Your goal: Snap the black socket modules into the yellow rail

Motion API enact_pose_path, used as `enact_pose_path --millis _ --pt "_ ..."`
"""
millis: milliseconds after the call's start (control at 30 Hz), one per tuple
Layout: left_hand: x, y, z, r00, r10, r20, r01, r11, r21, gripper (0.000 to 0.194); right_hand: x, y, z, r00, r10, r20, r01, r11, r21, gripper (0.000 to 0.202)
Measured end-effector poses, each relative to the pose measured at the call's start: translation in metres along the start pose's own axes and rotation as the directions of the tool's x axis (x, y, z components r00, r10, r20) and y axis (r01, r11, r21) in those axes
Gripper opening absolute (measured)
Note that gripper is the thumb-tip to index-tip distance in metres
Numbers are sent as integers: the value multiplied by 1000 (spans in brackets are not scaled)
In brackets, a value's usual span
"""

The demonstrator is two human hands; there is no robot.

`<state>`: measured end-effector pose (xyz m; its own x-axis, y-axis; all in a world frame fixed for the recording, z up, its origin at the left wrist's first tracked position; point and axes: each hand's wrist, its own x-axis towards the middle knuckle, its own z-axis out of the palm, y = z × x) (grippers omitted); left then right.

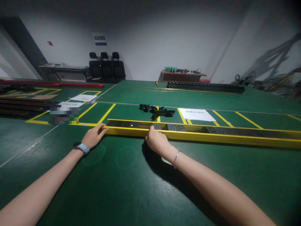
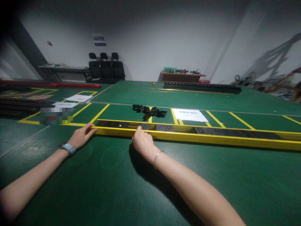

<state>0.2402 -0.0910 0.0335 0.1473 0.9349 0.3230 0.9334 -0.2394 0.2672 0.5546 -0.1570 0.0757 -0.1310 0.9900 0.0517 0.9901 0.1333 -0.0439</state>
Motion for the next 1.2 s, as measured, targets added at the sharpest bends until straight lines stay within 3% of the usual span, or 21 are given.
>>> enact_pose_path --millis 433,767,900,1200 --pt "4 16 -4 994 -104 23 101 989 105 55 -1 13 -13 994 103 32 -103 995 1 36" --pt "3 29 -6 987 -162 23 153 965 212 57 0 1 -7 977 -210 26 203 965 163 60" --pt "3 33 -6 985 -174 21 164 957 239 58 0 -3 -2 968 -250 28 242 955 168 66" --pt "7 81 9 996 -84 0 83 981 174 53 8 -2 6 987 -161 7 160 981 107 63"
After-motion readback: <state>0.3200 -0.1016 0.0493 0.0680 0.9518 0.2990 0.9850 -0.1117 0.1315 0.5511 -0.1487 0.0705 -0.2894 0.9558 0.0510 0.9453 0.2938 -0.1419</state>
